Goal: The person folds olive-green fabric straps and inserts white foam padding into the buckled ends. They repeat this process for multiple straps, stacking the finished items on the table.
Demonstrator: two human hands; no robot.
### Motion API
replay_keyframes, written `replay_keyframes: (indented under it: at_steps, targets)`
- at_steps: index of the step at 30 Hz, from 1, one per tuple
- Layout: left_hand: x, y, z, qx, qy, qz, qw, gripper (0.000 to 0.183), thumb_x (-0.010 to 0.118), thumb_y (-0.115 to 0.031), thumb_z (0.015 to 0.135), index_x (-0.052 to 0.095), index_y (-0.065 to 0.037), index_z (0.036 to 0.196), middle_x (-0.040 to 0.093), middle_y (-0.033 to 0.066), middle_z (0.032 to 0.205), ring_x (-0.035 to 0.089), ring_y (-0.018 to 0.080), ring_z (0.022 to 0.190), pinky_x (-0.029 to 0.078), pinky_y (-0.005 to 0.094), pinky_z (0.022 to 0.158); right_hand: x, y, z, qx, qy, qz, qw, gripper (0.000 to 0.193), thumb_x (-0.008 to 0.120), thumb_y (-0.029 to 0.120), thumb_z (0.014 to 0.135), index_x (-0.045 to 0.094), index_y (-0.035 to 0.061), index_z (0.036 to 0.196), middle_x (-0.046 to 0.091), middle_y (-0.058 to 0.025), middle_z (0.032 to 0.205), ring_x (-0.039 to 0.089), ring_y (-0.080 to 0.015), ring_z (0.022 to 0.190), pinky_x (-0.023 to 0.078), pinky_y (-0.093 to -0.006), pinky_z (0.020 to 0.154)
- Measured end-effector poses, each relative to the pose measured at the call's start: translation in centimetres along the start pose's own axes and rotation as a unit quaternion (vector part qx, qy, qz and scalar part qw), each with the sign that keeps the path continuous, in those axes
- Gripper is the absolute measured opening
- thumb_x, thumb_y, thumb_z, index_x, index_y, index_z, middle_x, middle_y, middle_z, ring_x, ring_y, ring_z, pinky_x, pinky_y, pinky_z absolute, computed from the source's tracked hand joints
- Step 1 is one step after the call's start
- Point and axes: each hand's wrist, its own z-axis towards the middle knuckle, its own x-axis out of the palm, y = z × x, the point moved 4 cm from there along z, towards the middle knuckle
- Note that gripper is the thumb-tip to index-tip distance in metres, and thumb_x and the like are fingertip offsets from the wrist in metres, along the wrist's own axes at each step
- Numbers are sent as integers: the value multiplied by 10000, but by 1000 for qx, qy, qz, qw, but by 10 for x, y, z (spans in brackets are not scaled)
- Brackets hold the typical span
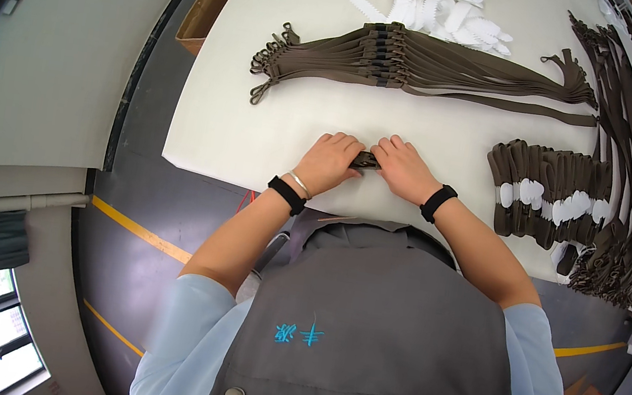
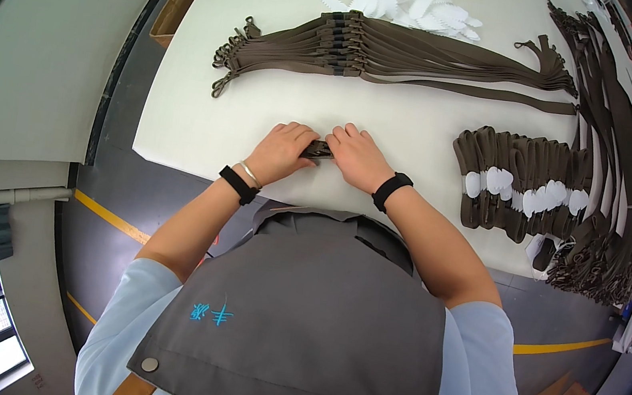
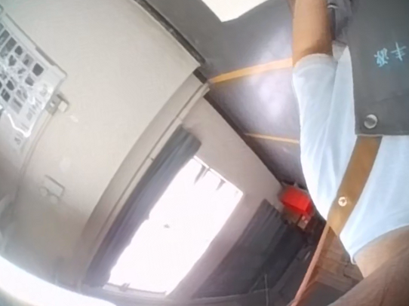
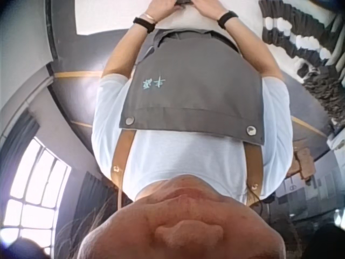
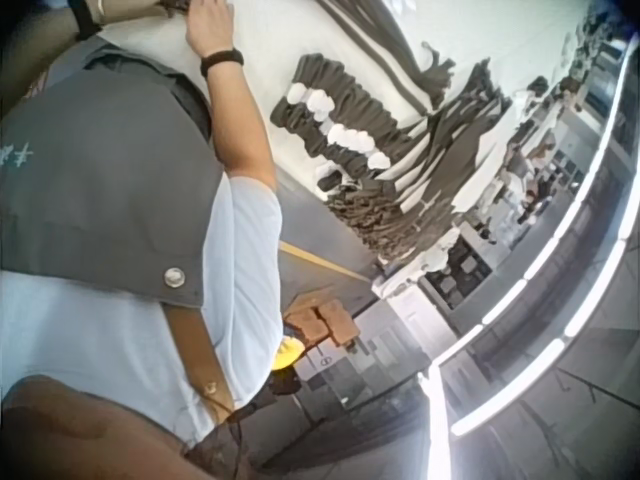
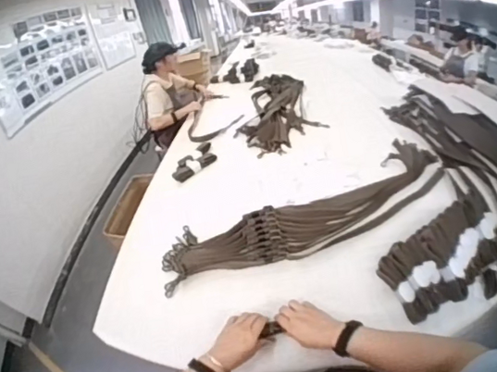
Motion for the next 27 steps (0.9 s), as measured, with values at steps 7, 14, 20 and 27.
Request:
replay_keyframes:
  at_steps: [7, 14, 20, 27]
  targets:
    - [-4, -8, -2, -18, -121, -53, 991, 387, 773, -168, 758, 598, -70, 1089, 596, 54, 1066, 544, 251, 1033, 426, 383, 887, -1, -1, -3, -1, -27, 8, 1000, 356, 694, 150, 838, 579, 27, 1151, 564, -73, 1081, 511, -256, 1060, 438, -381, 881]
    - [-13, -8, -13, 14, -102, 19, 994, 111, 712, -106, 769, 637, -82, 847, 591, 27, 891, 553, 228, 863, 463, 366, 787, 1, 0, -3, 8, -12, -4, 1000, 332, 666, 142, 852, 577, 22, 1148, 564, -83, 1079, 513, -257, 1062, 437, -381, 878]
    - [-10, -7, -4, 58, -111, 29, 992, 103, 718, -72, 736, 621, -78, 768, 572, 38, 784, 551, 228, 765, 480, 346, 709, 1, -1, -3, -1, -25, 2, 1000, 318, 659, 138, 855, 576, 24, 1140, 566, -84, 1082, 516, -259, 1069, 439, -381, 879]
    - [-6, -6, -1, 24, -107, -10, 994, 149, 761, -59, 710, 625, -69, 770, 585, 44, 811, 558, 246, 798, 486, 358, 736, 4, -4, -2, 0, -10, 0, 1000, 384, 691, 143, 829, 567, 21, 1172, 564, -86, 1102, 518, -258, 1071, 438, -377, 880]
